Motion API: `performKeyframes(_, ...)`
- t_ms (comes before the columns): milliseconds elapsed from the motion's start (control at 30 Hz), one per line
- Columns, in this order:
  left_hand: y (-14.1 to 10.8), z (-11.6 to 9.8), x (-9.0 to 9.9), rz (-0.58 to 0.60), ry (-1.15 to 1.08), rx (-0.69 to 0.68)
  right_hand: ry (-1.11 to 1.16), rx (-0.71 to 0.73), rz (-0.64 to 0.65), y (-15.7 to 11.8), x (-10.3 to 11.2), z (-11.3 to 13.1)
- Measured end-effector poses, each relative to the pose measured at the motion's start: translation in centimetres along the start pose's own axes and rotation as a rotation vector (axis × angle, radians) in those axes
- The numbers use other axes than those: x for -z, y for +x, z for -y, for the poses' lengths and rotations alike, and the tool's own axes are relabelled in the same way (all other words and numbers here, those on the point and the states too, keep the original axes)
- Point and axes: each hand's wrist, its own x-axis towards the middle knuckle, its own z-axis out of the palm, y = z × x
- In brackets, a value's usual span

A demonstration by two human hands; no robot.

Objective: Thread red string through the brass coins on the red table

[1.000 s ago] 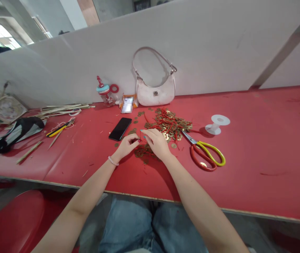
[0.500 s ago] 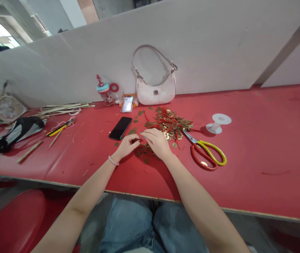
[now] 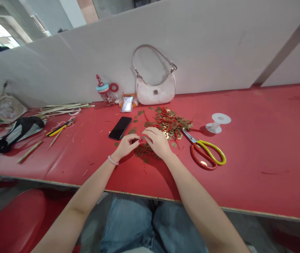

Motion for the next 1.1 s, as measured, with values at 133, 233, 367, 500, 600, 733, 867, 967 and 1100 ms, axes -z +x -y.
performKeyframes(133, 0.05, 0.17, -0.05, 0.021, 0.012, 0.003, -0.025, 0.018, -0.017, -0.11, 0.05, 0.27)
performKeyframes(233, 0.06, 0.13, -0.04, 0.033, 0.024, -0.004, -0.05, 0.042, -0.004, -0.11, 0.05, 0.36)
performKeyframes(367, 0.02, 0.03, 0.03, 0.034, 0.038, -0.03, -0.071, 0.059, 0.024, -0.07, -0.04, 0.07)
performKeyframes(500, -0.03, 0.1, -0.01, 0.024, 0.05, -0.028, -0.077, 0.051, 0.023, -0.1, -0.11, -0.12)
performKeyframes(600, -0.03, 0.18, -0.09, 0.025, 0.046, -0.032, -0.09, 0.058, 0.005, -0.08, -0.02, 0.17)
performKeyframes(733, 0.0, 0.19, -0.11, 0.017, 0.027, -0.047, -0.118, 0.099, 0.029, -0.01, 0.11, 0.5)
performKeyframes(867, 0.09, 0.13, -0.05, 0.015, 0.045, -0.033, -0.113, 0.132, 0.015, -0.02, 0.05, 0.2)
performKeyframes(967, 0.15, 0.26, -0.07, -0.004, 0.052, -0.021, -0.099, 0.158, 0.014, -0.03, 0.06, 0.04)
performKeyframes(1100, 0.21, 0.66, -0.12, -0.064, 0.032, -0.023, -0.117, 0.141, 0.034, 0.02, 0.32, 0.36)
